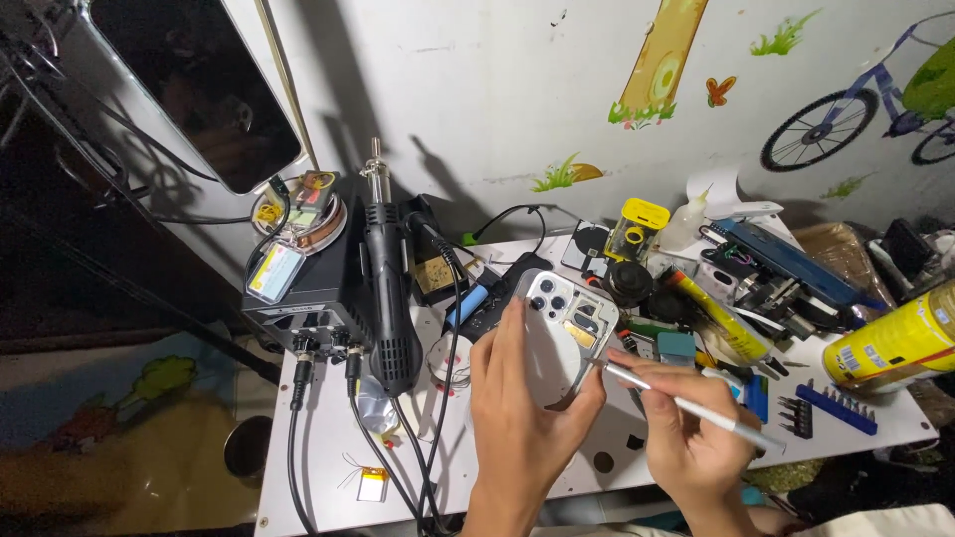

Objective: Removing adhesive residue from the backplate of a disassembled smartphone using a precision scraper tool.

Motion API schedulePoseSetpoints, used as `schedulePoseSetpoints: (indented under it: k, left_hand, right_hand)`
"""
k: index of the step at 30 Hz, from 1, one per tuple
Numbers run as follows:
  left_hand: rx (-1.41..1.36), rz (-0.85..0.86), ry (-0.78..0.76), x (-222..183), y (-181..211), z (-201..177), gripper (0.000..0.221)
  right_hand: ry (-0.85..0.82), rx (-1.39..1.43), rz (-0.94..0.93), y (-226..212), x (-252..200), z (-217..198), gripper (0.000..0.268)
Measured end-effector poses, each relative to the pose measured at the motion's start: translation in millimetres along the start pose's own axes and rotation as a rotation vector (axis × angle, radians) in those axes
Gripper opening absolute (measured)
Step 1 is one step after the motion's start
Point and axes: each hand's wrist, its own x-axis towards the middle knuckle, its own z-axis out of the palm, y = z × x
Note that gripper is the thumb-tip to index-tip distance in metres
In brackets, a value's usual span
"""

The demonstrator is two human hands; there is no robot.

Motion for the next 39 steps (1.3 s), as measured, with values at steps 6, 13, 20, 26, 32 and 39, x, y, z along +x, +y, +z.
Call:
schedulePoseSetpoints:
  k: [6,13,20,26,32,39]
  left_hand:
    - [0.009,-0.014,-0.012,-4,-5,3,0.095]
    - [0.043,-0.038,-0.011,-4,-5,6,0.097]
    - [0.026,-0.053,-0.019,-5,-7,9,0.1]
    - [0.017,-0.071,-0.021,-5,-6,7,0.098]
    - [0.027,-0.088,-0.043,-6,-6,8,0.103]
    - [0.052,-0.082,-0.033,-1,-2,5,0.097]
  right_hand:
    - [-0.037,0.071,-0.005,4,3,2,0.017]
    - [0.046,0.096,0.065,4,0,8,0.014]
    - [-0.006,0.117,0.083,8,-1,6,0.019]
    - [-0.017,0.062,0.024,1,7,5,0.015]
    - [0.041,0.051,0.052,12,-2,7,0.019]
    - [-0.098,0.019,-0.065,9,11,-5,0.017]
